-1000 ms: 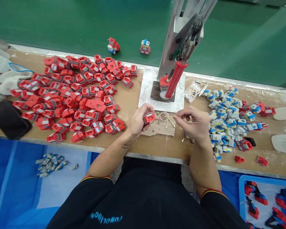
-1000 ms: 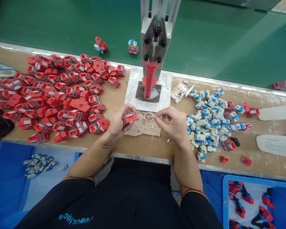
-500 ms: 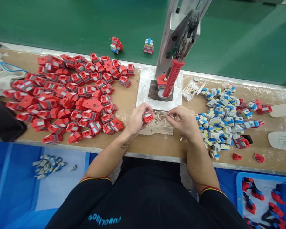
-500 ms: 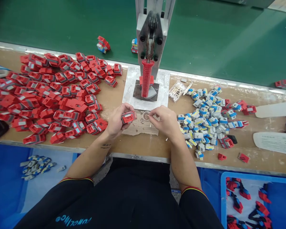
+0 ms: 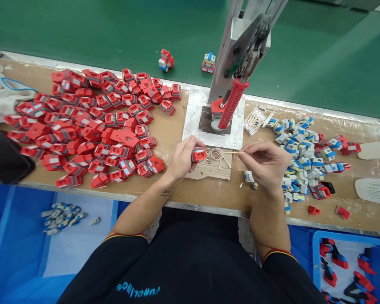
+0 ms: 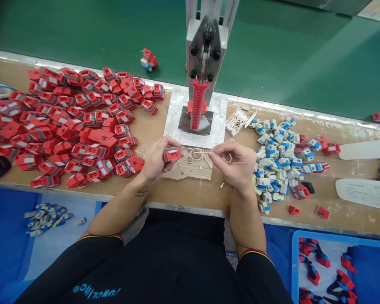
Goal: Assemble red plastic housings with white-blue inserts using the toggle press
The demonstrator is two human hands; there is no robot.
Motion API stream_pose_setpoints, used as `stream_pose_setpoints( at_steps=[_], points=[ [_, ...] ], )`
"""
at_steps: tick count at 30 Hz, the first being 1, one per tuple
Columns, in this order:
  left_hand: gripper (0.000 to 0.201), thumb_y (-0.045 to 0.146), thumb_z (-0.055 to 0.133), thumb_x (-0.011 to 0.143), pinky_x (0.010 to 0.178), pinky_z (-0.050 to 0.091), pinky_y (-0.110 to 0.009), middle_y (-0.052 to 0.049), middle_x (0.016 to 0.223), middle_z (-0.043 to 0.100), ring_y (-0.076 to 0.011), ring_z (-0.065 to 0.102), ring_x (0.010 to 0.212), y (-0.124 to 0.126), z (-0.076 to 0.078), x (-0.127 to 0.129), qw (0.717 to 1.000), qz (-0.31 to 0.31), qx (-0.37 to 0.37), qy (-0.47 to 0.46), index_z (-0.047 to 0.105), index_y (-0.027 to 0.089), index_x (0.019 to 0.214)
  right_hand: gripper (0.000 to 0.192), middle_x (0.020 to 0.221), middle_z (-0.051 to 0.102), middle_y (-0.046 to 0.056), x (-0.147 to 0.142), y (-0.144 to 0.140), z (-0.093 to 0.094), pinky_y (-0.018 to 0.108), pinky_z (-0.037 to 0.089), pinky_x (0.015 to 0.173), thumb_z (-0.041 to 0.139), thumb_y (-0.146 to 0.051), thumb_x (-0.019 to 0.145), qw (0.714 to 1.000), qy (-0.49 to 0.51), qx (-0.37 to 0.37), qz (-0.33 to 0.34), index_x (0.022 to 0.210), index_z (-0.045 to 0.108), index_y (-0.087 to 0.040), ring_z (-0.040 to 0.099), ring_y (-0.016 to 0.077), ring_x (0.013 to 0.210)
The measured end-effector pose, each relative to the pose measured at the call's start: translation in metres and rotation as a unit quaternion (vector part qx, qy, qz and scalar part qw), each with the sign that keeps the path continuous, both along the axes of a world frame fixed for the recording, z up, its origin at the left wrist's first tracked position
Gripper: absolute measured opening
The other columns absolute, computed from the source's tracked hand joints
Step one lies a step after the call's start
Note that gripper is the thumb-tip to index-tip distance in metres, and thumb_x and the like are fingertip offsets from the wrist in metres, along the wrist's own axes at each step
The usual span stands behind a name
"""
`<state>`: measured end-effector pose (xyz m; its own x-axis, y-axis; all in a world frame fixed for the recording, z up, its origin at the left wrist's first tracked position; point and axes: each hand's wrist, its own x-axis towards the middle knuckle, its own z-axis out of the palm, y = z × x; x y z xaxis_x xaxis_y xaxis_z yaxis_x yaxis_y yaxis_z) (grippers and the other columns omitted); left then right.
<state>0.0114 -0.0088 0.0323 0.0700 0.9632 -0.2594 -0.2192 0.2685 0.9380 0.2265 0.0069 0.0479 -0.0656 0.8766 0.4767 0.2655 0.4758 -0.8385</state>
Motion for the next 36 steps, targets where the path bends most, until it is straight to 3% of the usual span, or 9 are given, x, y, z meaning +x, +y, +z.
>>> stream_pose_setpoints(
  at_steps=[3, 6, 10, 28, 36],
  points=[
    [0.058, 0.078, 0.056, 0.092, 0.032, 0.022, -0.022, 0.005, 0.052, 0.05, -0.0076, 0.036, 0.032, -0.003, 0.001, 0.003, 0.999, -0.02, 0.03, 0.021, 0.061, 0.021, 0.084, 0.025, 0.065, 0.072, 0.0, -0.012, -0.005, 0.002, 0.031, 0.052, 0.055, 0.087, -0.035, 0.083, 0.994, 0.106, 0.023, 0.015, 0.071, 0.068, -0.025, 0.066, 0.0163, 0.059],
    [0.06, 0.079, 0.055, 0.092, 0.033, 0.024, -0.022, 0.005, 0.053, 0.051, -0.0076, 0.037, 0.033, -0.005, 0.002, 0.004, 0.998, -0.03, 0.052, 0.03, 0.062, 0.02, 0.085, 0.024, 0.065, 0.073, -0.001, -0.024, -0.008, 0.0, 0.03, 0.053, 0.055, 0.087, -0.034, 0.084, 0.989, 0.136, 0.014, 0.054, 0.073, 0.068, -0.025, 0.066, 0.0153, 0.059],
    [0.061, 0.08, 0.053, 0.092, 0.035, 0.027, -0.022, 0.002, 0.06, 0.059, -0.0073, 0.04, 0.036, -0.005, 0.002, 0.005, 0.997, -0.029, 0.055, 0.036, 0.062, 0.02, 0.085, 0.027, 0.065, 0.073, 0.001, -0.03, -0.01, -0.003, 0.031, 0.054, 0.055, 0.087, -0.037, 0.084, 0.989, 0.127, -0.016, 0.07, 0.071, 0.068, -0.024, 0.067, 0.0162, 0.058],
    [0.059, 0.077, 0.053, 0.093, 0.038, 0.03, -0.023, 0.0, 0.064, 0.062, -0.0082, 0.042, 0.041, -0.005, 0.003, 0.003, 0.998, -0.028, 0.047, 0.033, 0.063, 0.02, 0.084, 0.018, 0.07, 0.077, 0.0, -0.031, -0.01, -0.005, 0.029, 0.053, 0.054, 0.088, -0.021, 0.081, 0.987, 0.114, -0.027, 0.108, 0.074, 0.071, -0.024, 0.068, 0.0153, 0.061],
    [0.058, 0.076, 0.054, 0.095, 0.035, 0.026, -0.022, 0.001, 0.061, 0.06, -0.0081, 0.04, 0.036, -0.005, 0.001, 0.003, 0.999, -0.02, 0.026, 0.017, 0.063, 0.02, 0.084, 0.019, 0.067, 0.075, 0.0, -0.027, -0.01, -0.006, 0.03, 0.052, 0.052, 0.087, -0.027, 0.082, 0.991, 0.094, -0.029, 0.095, 0.073, 0.071, -0.024, 0.067, 0.0159, 0.059]
  ],
)
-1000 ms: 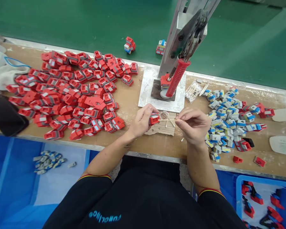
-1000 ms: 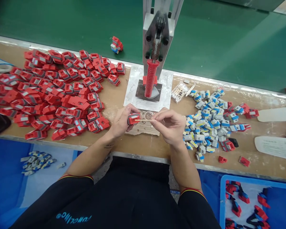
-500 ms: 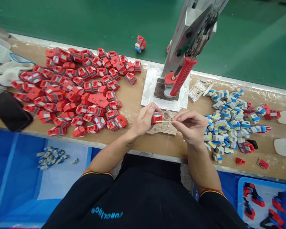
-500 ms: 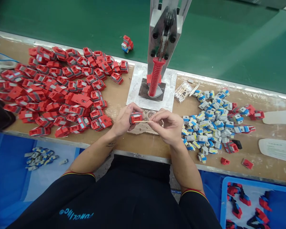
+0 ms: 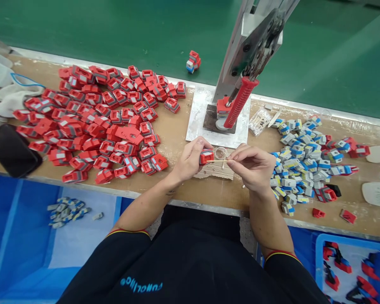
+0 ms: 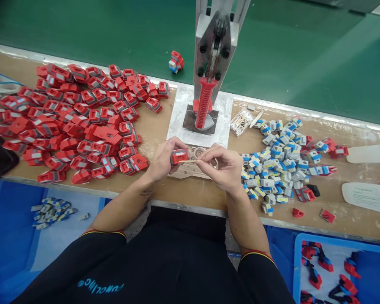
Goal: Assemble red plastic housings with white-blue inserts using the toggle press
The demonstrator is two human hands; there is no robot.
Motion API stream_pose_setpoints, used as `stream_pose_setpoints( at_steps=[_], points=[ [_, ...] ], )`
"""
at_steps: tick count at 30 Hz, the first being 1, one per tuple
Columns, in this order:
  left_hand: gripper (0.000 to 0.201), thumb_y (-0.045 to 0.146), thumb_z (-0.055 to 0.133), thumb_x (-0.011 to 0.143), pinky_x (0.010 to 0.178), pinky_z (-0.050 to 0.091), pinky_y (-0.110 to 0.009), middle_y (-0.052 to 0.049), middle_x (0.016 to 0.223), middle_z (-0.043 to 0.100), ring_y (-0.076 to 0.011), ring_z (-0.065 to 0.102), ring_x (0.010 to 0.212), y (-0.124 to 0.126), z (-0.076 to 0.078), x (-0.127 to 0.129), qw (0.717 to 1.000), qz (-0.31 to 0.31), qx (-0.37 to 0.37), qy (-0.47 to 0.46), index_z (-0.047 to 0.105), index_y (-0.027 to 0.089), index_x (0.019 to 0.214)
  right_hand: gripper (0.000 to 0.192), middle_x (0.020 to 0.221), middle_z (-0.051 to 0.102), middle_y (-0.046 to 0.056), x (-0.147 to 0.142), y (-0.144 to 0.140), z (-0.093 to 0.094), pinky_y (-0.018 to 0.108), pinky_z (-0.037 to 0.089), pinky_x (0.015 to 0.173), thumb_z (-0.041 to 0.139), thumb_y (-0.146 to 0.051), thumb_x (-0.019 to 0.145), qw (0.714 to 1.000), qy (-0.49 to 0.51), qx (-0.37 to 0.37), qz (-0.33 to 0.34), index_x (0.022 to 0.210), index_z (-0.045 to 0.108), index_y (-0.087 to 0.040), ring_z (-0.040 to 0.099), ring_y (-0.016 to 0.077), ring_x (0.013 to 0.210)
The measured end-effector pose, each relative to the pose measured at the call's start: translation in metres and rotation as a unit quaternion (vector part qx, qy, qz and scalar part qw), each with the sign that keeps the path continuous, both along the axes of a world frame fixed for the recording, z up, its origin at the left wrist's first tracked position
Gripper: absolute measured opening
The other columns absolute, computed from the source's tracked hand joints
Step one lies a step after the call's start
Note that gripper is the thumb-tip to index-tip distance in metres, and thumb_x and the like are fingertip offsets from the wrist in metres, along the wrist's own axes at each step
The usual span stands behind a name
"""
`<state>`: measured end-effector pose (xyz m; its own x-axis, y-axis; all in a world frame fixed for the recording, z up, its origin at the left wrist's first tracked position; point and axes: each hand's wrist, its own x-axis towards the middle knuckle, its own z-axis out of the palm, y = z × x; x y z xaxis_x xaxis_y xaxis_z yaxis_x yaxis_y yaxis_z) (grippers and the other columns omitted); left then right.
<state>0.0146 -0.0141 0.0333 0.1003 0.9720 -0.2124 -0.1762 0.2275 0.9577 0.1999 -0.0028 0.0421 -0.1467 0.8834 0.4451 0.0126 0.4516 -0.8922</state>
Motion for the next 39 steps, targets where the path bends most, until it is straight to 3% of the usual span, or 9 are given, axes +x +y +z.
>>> stream_pose_setpoints(
  at_steps=[16, 21, 23, 28, 31, 34, 36, 37, 39],
  points=[
    [0.064, 0.085, 0.056, 0.088, 0.032, 0.023, -0.023, 0.005, 0.054, 0.049, -0.0085, 0.037, 0.034, 0.001, 0.003, 0.0, 1.0, 0.005, 0.016, 0.005, 0.061, 0.022, 0.08, 0.018, 0.066, 0.075, 0.0, 0.007, 0.003, 0.003, 0.029, 0.05, 0.051, 0.085, -0.024, 0.082, 0.999, -0.025, 0.018, -0.009, 0.072, 0.07, -0.024, 0.067, 0.0157, 0.058],
    [0.063, 0.083, 0.053, 0.09, 0.03, 0.02, -0.023, 0.003, 0.056, 0.055, -0.007, 0.033, 0.031, 0.002, -0.001, -0.003, 1.0, 0.013, 0.009, 0.002, 0.061, 0.021, 0.083, 0.022, 0.065, 0.072, 0.0, 0.027, 0.009, 0.005, 0.031, 0.05, 0.054, 0.085, -0.032, 0.085, 0.997, -0.004, 0.054, -0.057, 0.073, 0.068, -0.025, 0.064, 0.0161, 0.058],
    [0.063, 0.083, 0.053, 0.09, 0.029, 0.019, -0.022, 0.003, 0.058, 0.059, -0.0062, 0.032, 0.03, 0.004, -0.003, -0.006, 1.0, 0.022, 0.011, 0.003, 0.061, 0.021, 0.084, 0.019, 0.068, 0.073, -0.001, 0.033, 0.013, 0.004, 0.031, 0.048, 0.054, 0.082, -0.028, 0.087, 0.994, -0.057, 0.072, -0.059, 0.076, 0.067, -0.025, 0.063, 0.0155, 0.059],
    [0.062, 0.082, 0.056, 0.088, 0.028, 0.019, -0.021, 0.001, 0.064, 0.066, -0.0054, 0.033, 0.029, 0.008, -0.005, -0.012, 0.999, 0.038, 0.024, 0.002, 0.06, 0.02, 0.085, 0.012, 0.08, 0.077, 0.002, 0.03, 0.017, -0.001, 0.033, 0.055, 0.07, 0.071, -0.025, 0.095, 0.945, -0.305, 0.097, 0.061, 0.084, 0.071, -0.025, 0.067, 0.0188, 0.076],
    [0.061, 0.081, 0.057, 0.089, 0.028, 0.02, -0.021, 0.002, 0.06, 0.063, -0.006, 0.034, 0.029, 0.009, -0.005, -0.013, 0.998, 0.046, 0.031, -0.002, 0.06, 0.02, 0.085, 0.015, 0.094, 0.079, 0.006, 0.045, 0.018, 0.0, 0.034, 0.057, 0.071, 0.074, -0.041, 0.095, 0.938, -0.309, 0.103, 0.116, 0.096, 0.074, -0.026, 0.071, 0.0217, 0.088],
    [0.062, 0.081, 0.059, 0.088, 0.029, 0.021, -0.021, 0.001, 0.063, 0.065, -0.0053, 0.034, 0.029, 0.011, -0.006, -0.013, 0.998, 0.049, 0.04, -0.011, 0.061, 0.019, 0.087, 0.027, 0.092, 0.076, 0.005, 0.083, 0.028, 0.005, 0.034, 0.054, 0.065, 0.069, -0.053, 0.097, 0.966, -0.226, 0.116, -0.053, 0.096, 0.073, -0.026, 0.07, 0.0211, 0.082],
    [0.063, 0.082, 0.059, 0.087, 0.029, 0.022, -0.02, 0.0, 0.065, 0.067, -0.0048, 0.034, 0.029, 0.013, -0.008, -0.013, 0.998, 0.054, 0.041, -0.019, 0.062, 0.019, 0.088, 0.027, 0.084, 0.071, 0.004, 0.109, 0.043, 0.007, 0.036, 0.054, 0.069, 0.063, -0.05, 0.1, 0.945, -0.223, 0.104, -0.215, 0.091, 0.072, -0.026, 0.066, 0.0208, 0.076],
    [0.063, 0.082, 0.059, 0.087, 0.029, 0.022, -0.02, 0.0, 0.065, 0.068, -0.0047, 0.034, 0.029, 0.014, -0.008, -0.014, 0.997, 0.056, 0.039, -0.023, 0.061, 0.019, 0.088, 0.026, 0.085, 0.071, 0.005, 0.119, 0.053, 0.007, 0.039, 0.055, 0.073, 0.062, -0.048, 0.1, 0.927, -0.263, 0.085, -0.254, 0.091, 0.072, -0.025, 0.065, 0.0219, 0.077],
    [0.064, 0.083, 0.059, 0.086, 0.028, 0.021, -0.021, 0.0, 0.064, 0.067, -0.0048, 0.033, 0.029, 0.015, -0.009, -0.014, 0.997, 0.059, 0.039, -0.028, 0.06, 0.019, 0.087, 0.022, 0.097, 0.074, 0.009, 0.133, 0.074, 0.006, 0.048, 0.056, 0.088, 0.064, -0.044, 0.097, 0.889, -0.395, 0.045, -0.226, 0.096, 0.074, -0.024, 0.067, 0.0276, 0.091]
  ],
)
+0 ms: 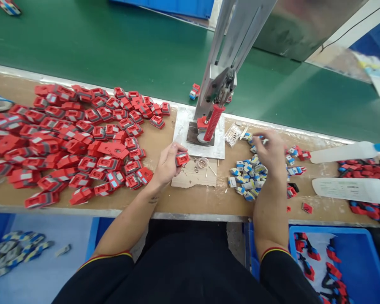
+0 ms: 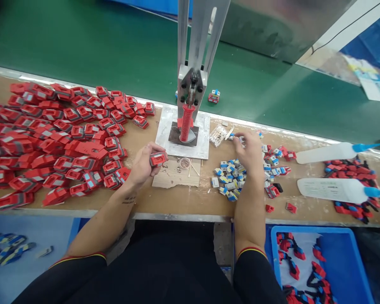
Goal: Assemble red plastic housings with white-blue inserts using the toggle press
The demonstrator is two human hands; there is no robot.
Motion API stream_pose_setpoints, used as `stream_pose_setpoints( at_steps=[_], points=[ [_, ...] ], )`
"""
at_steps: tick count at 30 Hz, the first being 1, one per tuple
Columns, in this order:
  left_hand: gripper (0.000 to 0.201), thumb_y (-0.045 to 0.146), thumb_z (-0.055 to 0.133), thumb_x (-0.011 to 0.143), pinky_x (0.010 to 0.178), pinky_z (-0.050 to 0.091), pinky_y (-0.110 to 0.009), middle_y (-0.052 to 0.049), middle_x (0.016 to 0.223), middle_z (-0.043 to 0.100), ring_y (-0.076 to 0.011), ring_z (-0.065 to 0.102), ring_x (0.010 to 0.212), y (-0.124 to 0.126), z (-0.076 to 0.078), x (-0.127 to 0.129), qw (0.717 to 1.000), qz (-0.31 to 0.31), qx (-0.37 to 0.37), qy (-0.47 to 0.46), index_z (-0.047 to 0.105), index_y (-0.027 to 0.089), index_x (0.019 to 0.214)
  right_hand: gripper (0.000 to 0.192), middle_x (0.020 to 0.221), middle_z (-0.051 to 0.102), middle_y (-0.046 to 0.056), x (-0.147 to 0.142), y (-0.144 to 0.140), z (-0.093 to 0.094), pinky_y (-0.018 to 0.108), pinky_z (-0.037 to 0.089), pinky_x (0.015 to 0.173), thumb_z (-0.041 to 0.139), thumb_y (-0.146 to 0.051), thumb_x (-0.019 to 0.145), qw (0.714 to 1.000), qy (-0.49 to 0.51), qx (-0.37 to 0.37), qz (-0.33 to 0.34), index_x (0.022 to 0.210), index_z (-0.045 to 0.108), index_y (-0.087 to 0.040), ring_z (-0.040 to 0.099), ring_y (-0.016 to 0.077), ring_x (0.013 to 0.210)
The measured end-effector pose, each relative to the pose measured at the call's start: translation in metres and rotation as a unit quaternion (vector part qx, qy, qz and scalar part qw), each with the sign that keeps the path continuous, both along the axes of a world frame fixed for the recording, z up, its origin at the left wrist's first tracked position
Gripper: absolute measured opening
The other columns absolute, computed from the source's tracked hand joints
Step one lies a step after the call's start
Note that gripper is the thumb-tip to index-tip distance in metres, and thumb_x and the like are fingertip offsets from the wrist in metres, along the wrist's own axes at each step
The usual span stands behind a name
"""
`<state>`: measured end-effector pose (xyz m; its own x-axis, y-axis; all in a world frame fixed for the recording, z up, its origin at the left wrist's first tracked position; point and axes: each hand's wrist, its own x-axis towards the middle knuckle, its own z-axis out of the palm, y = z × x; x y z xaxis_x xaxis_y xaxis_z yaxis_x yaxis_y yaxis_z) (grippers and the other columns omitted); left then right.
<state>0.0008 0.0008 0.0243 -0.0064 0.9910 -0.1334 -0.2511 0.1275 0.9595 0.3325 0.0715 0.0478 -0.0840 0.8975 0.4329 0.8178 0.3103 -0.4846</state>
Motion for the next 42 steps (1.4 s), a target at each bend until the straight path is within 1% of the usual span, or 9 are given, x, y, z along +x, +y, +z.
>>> stream_pose_setpoints(
  at_steps=[4, 11, 17, 21, 24, 27, 31, 37, 42],
  points=[
    [0.066, 0.085, 0.061, 0.083, 0.027, 0.02, -0.021, 0.0, 0.063, 0.066, -0.0051, 0.033, 0.028, 0.001, 0.001, -0.001, 1.0, -0.001, 0.009, -0.001, 0.06, 0.019, 0.085, 0.032, 0.126, 0.072, 0.017, 0.015, 0.032, -0.005, 0.06, 0.048, 0.109, 0.067, -0.033, 0.089, 0.974, -0.193, -0.108, 0.042, 0.118, 0.074, -0.021, 0.061, 0.039, 0.121],
    [0.063, 0.082, 0.063, 0.083, 0.028, 0.021, -0.021, 0.003, 0.059, 0.061, -0.006, 0.034, 0.029, -0.001, 0.004, -0.002, 1.0, -0.012, 0.022, -0.006, 0.059, 0.02, 0.085, 0.032, 0.118, 0.075, 0.02, 0.025, 0.056, -0.016, 0.059, 0.048, 0.107, 0.07, -0.036, 0.085, 0.945, -0.278, -0.17, -0.009, 0.111, 0.077, -0.017, 0.061, 0.0402, 0.115],
    [0.061, 0.081, 0.06, 0.087, 0.029, 0.022, -0.021, 0.005, 0.056, 0.057, -0.0064, 0.035, 0.029, -0.002, 0.002, -0.002, 0.999, -0.039, 0.026, 0.002, 0.057, 0.02, 0.085, 0.027, 0.108, 0.078, 0.018, 0.019, 0.051, -0.012, 0.056, 0.053, 0.1, 0.067, -0.031, 0.083, 0.965, -0.204, -0.164, -0.013, 0.105, 0.075, -0.019, 0.065, 0.0369, 0.106],
    [0.064, 0.084, 0.058, 0.087, 0.03, 0.024, -0.02, 0.005, 0.057, 0.057, -0.0068, 0.038, 0.03, -0.005, 0.002, -0.001, 0.997, -0.07, 0.02, -0.024, 0.057, 0.02, 0.09, 0.042, 0.121, 0.074, 0.011, 0.005, 0.006, 0.005, 0.045, 0.059, 0.088, 0.067, -0.044, 0.088, 0.988, 0.128, -0.08, 0.018, 0.127, 0.068, -0.026, 0.068, 0.0274, 0.101],
    [0.07, 0.09, 0.055, 0.085, 0.03, 0.024, -0.019, 0.006, 0.056, 0.056, -0.007, 0.038, 0.03, -0.01, 0.004, 0.004, 0.991, -0.123, 0.005, -0.051, 0.057, 0.02, 0.093, 0.039, 0.12, 0.072, 0.007, -0.034, -0.035, 0.013, 0.038, 0.06, 0.079, 0.069, -0.052, 0.09, 0.918, 0.376, -0.069, 0.109, 0.125, 0.069, -0.034, 0.07, 0.0213, 0.093],
    [0.074, 0.092, 0.053, 0.085, 0.031, 0.025, -0.019, 0.007, 0.056, 0.054, -0.0067, 0.038, 0.03, -0.015, 0.006, 0.009, 0.986, -0.159, 0.004, -0.053, 0.057, 0.019, 0.095, 0.033, 0.112, 0.073, 0.005, -0.082, -0.065, 0.013, 0.035, 0.061, 0.075, 0.075, -0.053, 0.089, 0.844, 0.496, -0.091, 0.183, 0.114, 0.07, -0.033, 0.069, 0.0183, 0.083],
    [0.077, 0.094, 0.05, 0.084, 0.032, 0.025, -0.019, 0.006, 0.059, 0.055, -0.0062, 0.039, 0.032, -0.018, 0.008, 0.014, 0.983, -0.175, 0.019, -0.052, 0.056, 0.019, 0.096, 0.037, 0.103, 0.074, 0.004, -0.119, -0.078, 0.005, 0.032, 0.061, 0.068, 0.081, -0.055, 0.085, 0.806, 0.53, -0.113, 0.239, 0.106, 0.066, -0.03, 0.069, 0.015, 0.071],
    [0.079, 0.096, 0.046, 0.084, 0.033, 0.025, -0.021, 0.006, 0.06, 0.054, -0.0063, 0.037, 0.033, -0.021, 0.009, 0.014, 0.991, -0.103, 0.061, -0.059, 0.056, 0.02, 0.1, 0.044, 0.097, 0.078, 0.005, -0.13, -0.08, -0.011, 0.032, 0.061, 0.064, 0.079, -0.059, 0.087, 0.838, 0.458, -0.082, 0.286, 0.116, 0.062, -0.03, 0.074, 0.0197, 0.073],
    [0.082, 0.099, 0.045, 0.081, 0.033, 0.026, -0.022, 0.001, 0.074, 0.064, -0.0059, 0.037, 0.038, -0.022, 0.011, 0.016, 0.994, -0.054, 0.068, -0.067, 0.056, 0.02, 0.099, 0.039, 0.108, 0.081, 0.01, -0.138, -0.088, -0.016, 0.036, 0.066, 0.076, 0.073, -0.054, 0.094, 0.877, 0.416, -0.042, 0.236, 0.123, 0.067, -0.028, 0.079, 0.0246, 0.091]
  ],
)
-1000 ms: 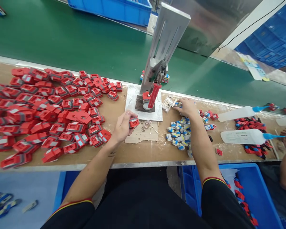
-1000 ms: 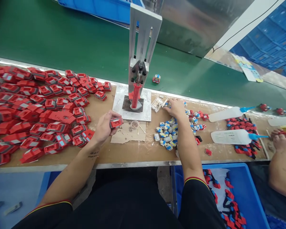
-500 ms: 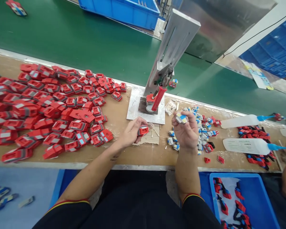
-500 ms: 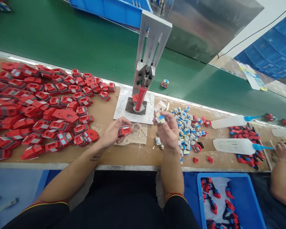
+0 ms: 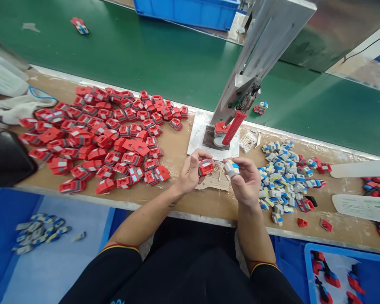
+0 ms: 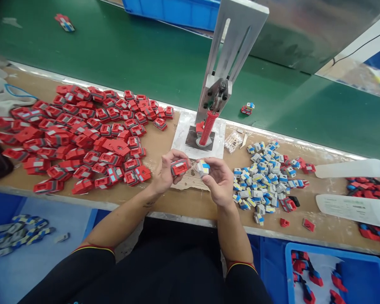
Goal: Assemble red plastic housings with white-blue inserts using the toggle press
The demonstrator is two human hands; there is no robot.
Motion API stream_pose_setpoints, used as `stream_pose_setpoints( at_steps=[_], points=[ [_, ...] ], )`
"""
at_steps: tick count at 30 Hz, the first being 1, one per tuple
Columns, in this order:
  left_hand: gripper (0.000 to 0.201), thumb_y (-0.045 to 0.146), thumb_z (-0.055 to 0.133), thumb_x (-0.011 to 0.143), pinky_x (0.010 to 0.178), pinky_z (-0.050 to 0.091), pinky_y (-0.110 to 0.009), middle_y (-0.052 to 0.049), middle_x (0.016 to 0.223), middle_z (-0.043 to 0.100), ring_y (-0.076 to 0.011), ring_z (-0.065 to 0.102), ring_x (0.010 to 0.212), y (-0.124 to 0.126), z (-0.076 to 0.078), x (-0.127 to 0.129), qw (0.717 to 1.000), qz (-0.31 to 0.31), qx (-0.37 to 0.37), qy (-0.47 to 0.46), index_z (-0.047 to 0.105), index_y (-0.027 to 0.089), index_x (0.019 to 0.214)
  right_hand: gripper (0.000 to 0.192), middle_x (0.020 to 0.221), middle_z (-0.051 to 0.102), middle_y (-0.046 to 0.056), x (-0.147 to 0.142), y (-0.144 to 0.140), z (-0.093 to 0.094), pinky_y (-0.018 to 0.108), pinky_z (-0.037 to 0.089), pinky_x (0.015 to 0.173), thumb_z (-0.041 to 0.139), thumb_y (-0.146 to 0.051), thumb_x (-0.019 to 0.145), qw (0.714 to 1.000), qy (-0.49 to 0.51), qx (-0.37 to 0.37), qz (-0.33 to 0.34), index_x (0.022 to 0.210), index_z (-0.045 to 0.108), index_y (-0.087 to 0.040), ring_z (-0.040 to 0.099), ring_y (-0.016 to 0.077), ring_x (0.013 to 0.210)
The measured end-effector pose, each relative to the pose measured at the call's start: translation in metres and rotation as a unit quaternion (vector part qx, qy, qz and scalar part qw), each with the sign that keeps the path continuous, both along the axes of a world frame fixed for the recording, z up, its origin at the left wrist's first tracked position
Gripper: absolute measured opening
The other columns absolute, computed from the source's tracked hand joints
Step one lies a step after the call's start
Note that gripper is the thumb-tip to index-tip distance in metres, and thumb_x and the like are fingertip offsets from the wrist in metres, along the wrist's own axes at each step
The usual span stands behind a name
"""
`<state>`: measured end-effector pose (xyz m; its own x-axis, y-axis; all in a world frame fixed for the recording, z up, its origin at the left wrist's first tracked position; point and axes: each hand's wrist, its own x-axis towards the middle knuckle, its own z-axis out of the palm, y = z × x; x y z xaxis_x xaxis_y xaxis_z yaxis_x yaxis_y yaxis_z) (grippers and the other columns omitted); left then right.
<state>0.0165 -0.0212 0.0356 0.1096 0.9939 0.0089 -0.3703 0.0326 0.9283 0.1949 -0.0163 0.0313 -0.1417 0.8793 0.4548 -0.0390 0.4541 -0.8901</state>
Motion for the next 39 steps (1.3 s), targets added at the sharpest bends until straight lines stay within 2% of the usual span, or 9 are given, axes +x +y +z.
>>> stream_pose_setpoints(
  at_steps=[4, 10, 12, 14, 18, 23, 32, 35, 39],
  points=[
    [0.08, 0.097, 0.044, 0.084, 0.036, 0.029, -0.022, 0.0, 0.076, 0.063, -0.0076, 0.041, 0.043, -0.001, 0.0, 0.0, 1.0, 0.009, 0.003, 0.014, 0.057, 0.02, 0.098, 0.034, 0.119, 0.078, 0.011, -0.005, -0.004, 0.004, 0.039, 0.067, 0.086, 0.076, -0.039, 0.094, 0.997, -0.061, 0.049, -0.029, 0.125, 0.067, -0.029, 0.077, 0.0267, 0.111],
    [0.078, 0.096, 0.044, 0.085, 0.055, 0.045, -0.026, -0.003, 0.082, 0.063, -0.0138, 0.055, 0.064, -0.002, -0.004, -0.003, 0.99, 0.071, 0.074, 0.097, 0.058, 0.02, 0.098, 0.038, 0.115, 0.076, 0.01, -0.008, -0.009, 0.004, 0.038, 0.067, 0.08, 0.078, -0.032, 0.093, 0.988, -0.109, 0.099, -0.042, 0.129, 0.066, -0.029, 0.075, 0.025, 0.104],
    [0.081, 0.098, 0.042, 0.083, 0.061, 0.048, -0.028, -0.004, 0.083, 0.062, -0.0157, 0.057, 0.07, -0.002, -0.003, -0.003, 0.987, 0.079, 0.076, 0.118, 0.059, 0.02, 0.096, 0.044, 0.121, 0.077, 0.011, -0.006, -0.009, 0.005, 0.041, 0.067, 0.082, 0.076, -0.026, 0.094, 0.982, -0.143, 0.121, -0.04, 0.135, 0.063, -0.03, 0.076, 0.0265, 0.107],
    [0.084, 0.102, 0.038, 0.08, 0.058, 0.045, -0.028, -0.003, 0.079, 0.059, -0.0153, 0.054, 0.067, -0.002, -0.002, -0.003, 0.988, 0.075, 0.053, 0.125, 0.058, 0.021, 0.091, 0.05, 0.126, 0.078, 0.011, -0.003, -0.008, 0.009, 0.045, 0.068, 0.086, 0.073, -0.019, 0.095, 0.971, -0.175, 0.158, -0.029, 0.141, 0.06, -0.032, 0.076, 0.028, 0.113],
    [0.086, 0.105, 0.032, 0.077, 0.042, 0.032, -0.025, 0.003, 0.064, 0.049, -0.011, 0.04, 0.049, 0.001, -0.001, -0.004, 0.995, -0.009, -0.041, 0.09, 0.054, 0.022, 0.083, 0.061, 0.123, 0.082, 0.009, -0.002, -0.006, 0.021, 0.046, 0.069, 0.09, 0.067, -0.007, 0.095, 0.941, -0.226, 0.253, 0.0, 0.149, 0.056, -0.035, 0.077, 0.0263, 0.113],
    [0.081, 0.103, 0.032, 0.08, 0.033, 0.02, -0.02, 0.01, 0.048, 0.033, -0.0082, 0.025, 0.033, 0.005, -0.001, -0.004, 0.984, -0.121, -0.128, 0.02, 0.048, 0.024, 0.079, 0.069, 0.13, 0.081, 0.006, -0.002, -0.005, 0.025, 0.044, 0.07, 0.095, 0.061, -0.005, 0.098, 0.913, -0.29, 0.282, 0.044, 0.158, 0.048, -0.036, 0.076, 0.0241, 0.12],
    [0.077, 0.099, 0.032, 0.084, 0.031, 0.012, -0.016, 0.009, 0.044, 0.036, -0.0051, 0.016, 0.03, 0.007, 0.013, -0.008, 0.946, -0.231, -0.229, -0.003, 0.043, 0.024, 0.074, 0.076, 0.135, 0.079, 0.006, 0.008, -0.008, 0.032, 0.044, 0.069, 0.099, 0.051, 0.003, 0.099, 0.884, -0.359, 0.285, 0.086, 0.165, 0.041, -0.033, 0.073, 0.0244, 0.127],
    [0.076, 0.098, 0.034, 0.086, 0.031, 0.011, -0.016, 0.009, 0.044, 0.037, -0.0052, 0.016, 0.029, 0.009, 0.014, -0.009, 0.941, -0.236, -0.245, -0.001, 0.044, 0.024, 0.076, 0.072, 0.137, 0.078, 0.006, 0.009, -0.01, 0.035, 0.045, 0.07, 0.098, 0.05, -0.002, 0.102, 0.882, -0.369, 0.279, 0.092, 0.165, 0.04, -0.035, 0.074, 0.0252, 0.125],
    [0.073, 0.097, 0.04, 0.086, 0.033, 0.016, -0.016, 0.01, 0.045, 0.036, -0.0067, 0.024, 0.031, 0.009, 0.009, -0.01, 0.954, -0.203, -0.223, -0.002, 0.046, 0.024, 0.079, 0.073, 0.145, 0.073, 0.008, 0.01, -0.01, 0.037, 0.047, 0.069, 0.101, 0.06, -0.01, 0.102, 0.873, -0.392, 0.275, 0.095, 0.167, 0.037, -0.034, 0.074, 0.0273, 0.125]
  ],
)
